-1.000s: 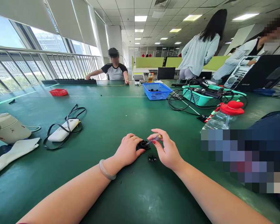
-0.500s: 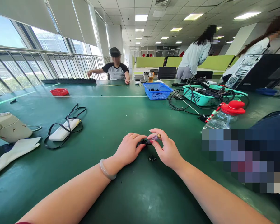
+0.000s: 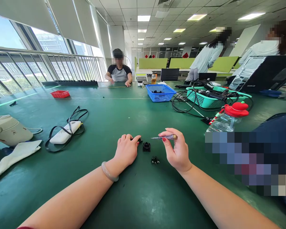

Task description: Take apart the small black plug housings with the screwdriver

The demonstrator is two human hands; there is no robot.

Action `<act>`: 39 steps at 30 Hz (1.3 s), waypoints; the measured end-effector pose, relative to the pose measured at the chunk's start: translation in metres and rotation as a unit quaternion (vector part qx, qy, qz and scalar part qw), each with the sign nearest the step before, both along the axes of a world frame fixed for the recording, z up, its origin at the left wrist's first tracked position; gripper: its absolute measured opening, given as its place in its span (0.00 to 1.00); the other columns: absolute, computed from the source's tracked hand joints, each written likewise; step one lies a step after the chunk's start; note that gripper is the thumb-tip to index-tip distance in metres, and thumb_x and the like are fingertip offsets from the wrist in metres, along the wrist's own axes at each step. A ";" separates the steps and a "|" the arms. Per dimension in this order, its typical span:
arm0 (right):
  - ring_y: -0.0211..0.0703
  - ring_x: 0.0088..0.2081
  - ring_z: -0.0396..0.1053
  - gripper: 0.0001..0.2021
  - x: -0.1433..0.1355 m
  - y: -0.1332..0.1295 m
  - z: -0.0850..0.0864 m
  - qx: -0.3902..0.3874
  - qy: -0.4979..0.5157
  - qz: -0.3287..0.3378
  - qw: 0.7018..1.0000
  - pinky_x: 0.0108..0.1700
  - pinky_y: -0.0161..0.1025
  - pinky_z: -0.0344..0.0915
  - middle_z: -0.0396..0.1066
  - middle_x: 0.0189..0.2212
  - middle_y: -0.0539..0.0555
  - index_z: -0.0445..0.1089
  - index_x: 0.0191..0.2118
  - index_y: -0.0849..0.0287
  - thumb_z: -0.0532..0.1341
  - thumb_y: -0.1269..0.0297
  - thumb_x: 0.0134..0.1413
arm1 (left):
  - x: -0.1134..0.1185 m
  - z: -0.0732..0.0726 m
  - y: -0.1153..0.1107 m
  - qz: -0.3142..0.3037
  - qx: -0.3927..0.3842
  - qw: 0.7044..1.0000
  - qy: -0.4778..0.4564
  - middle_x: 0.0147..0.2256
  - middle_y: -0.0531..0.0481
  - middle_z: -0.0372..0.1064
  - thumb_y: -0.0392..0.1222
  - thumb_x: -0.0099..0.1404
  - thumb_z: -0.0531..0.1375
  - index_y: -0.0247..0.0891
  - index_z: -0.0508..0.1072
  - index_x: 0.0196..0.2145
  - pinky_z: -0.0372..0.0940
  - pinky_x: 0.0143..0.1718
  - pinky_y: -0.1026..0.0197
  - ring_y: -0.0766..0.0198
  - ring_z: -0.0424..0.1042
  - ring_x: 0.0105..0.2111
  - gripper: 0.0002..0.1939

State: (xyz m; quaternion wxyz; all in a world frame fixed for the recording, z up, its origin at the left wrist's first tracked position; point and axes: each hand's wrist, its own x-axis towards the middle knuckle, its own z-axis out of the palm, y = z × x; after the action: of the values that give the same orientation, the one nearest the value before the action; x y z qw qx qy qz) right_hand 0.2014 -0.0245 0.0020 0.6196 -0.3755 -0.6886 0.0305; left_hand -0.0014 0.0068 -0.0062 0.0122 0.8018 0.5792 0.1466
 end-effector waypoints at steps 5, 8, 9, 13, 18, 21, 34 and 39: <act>0.43 0.37 0.76 0.12 0.003 0.005 -0.004 -0.065 0.039 -0.013 0.997 0.44 0.46 0.75 0.76 0.34 0.52 0.61 0.53 0.53 0.56 0.62 0.66 | 0.000 -0.002 -0.003 -0.002 0.018 1.000 0.010 0.46 0.39 0.70 0.44 0.72 0.50 0.45 0.74 0.54 0.61 0.55 0.40 0.45 0.63 0.53 0.18; 0.44 0.36 0.75 0.13 0.005 0.008 -0.007 -0.104 0.083 -0.023 0.991 0.43 0.46 0.75 0.74 0.32 0.52 0.62 0.53 0.53 0.57 0.59 0.66 | 0.001 -0.002 -0.003 -0.017 0.014 1.000 -0.010 0.57 0.40 0.66 0.44 0.72 0.49 0.42 0.75 0.51 0.58 0.61 0.39 0.45 0.58 0.62 0.17; 0.44 0.36 0.75 0.13 0.006 0.009 -0.008 -0.115 0.094 -0.023 0.989 0.42 0.46 0.75 0.73 0.32 0.52 0.62 0.53 0.53 0.57 0.58 0.65 | 0.001 -0.002 -0.003 -0.034 -0.001 0.999 -0.026 0.60 0.40 0.63 0.45 0.73 0.48 0.41 0.74 0.51 0.56 0.63 0.40 0.47 0.56 0.64 0.18; 0.44 0.36 0.75 0.14 0.007 0.014 -0.011 -0.145 0.131 -0.017 0.981 0.42 0.47 0.75 0.73 0.32 0.51 0.63 0.52 0.54 0.58 0.55 0.64 | 0.003 -0.003 -0.004 -0.131 -0.076 0.985 -0.084 0.68 0.38 0.53 0.51 0.74 0.47 0.40 0.63 0.63 0.52 0.68 0.42 0.51 0.51 0.69 0.25; 0.44 0.35 0.76 0.15 0.008 0.017 -0.013 -0.154 0.159 -0.020 0.975 0.43 0.48 0.75 0.73 0.31 0.51 0.64 0.52 0.54 0.59 0.54 0.63 | 0.008 -0.002 -0.013 -0.189 -0.104 0.975 -0.057 0.69 0.39 0.51 0.57 0.70 0.54 0.45 0.56 0.67 0.46 0.68 0.34 0.45 0.47 0.70 0.32; 0.44 0.35 0.77 0.15 0.009 0.019 -0.014 -0.146 0.167 -0.026 0.975 0.42 0.47 0.76 0.73 0.31 0.50 0.64 0.51 0.54 0.60 0.55 0.62 | 0.014 0.002 -0.022 -0.189 -0.097 0.976 -0.044 0.69 0.39 0.53 0.61 0.67 0.57 0.46 0.58 0.66 0.46 0.66 0.31 0.40 0.47 0.70 0.35; 0.43 0.33 0.76 0.16 0.012 0.026 -0.016 -0.153 0.215 -0.036 0.964 0.41 0.46 0.74 0.73 0.29 0.49 0.65 0.49 0.55 0.62 0.54 0.59 | 0.032 0.012 -0.041 -0.196 -0.046 0.979 -0.027 0.49 0.42 0.67 0.58 0.67 0.58 0.47 0.75 0.52 0.64 0.55 0.42 0.47 0.65 0.52 0.21; 0.44 0.34 0.76 0.17 0.012 0.026 -0.016 -0.176 0.217 -0.039 0.960 0.44 0.48 0.74 0.72 0.30 0.49 0.64 0.50 0.55 0.62 0.53 0.59 | 0.036 0.012 -0.048 -0.186 -0.060 0.980 -0.027 0.48 0.43 0.66 0.54 0.69 0.57 0.46 0.77 0.48 0.64 0.55 0.44 0.50 0.66 0.50 0.16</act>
State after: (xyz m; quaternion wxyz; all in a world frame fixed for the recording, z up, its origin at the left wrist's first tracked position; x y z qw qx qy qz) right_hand 0.2133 0.0014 -0.0143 0.6790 -0.4897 -0.5062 0.2071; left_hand 0.0341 -0.0407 0.0057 0.1028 0.8890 0.4274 0.1285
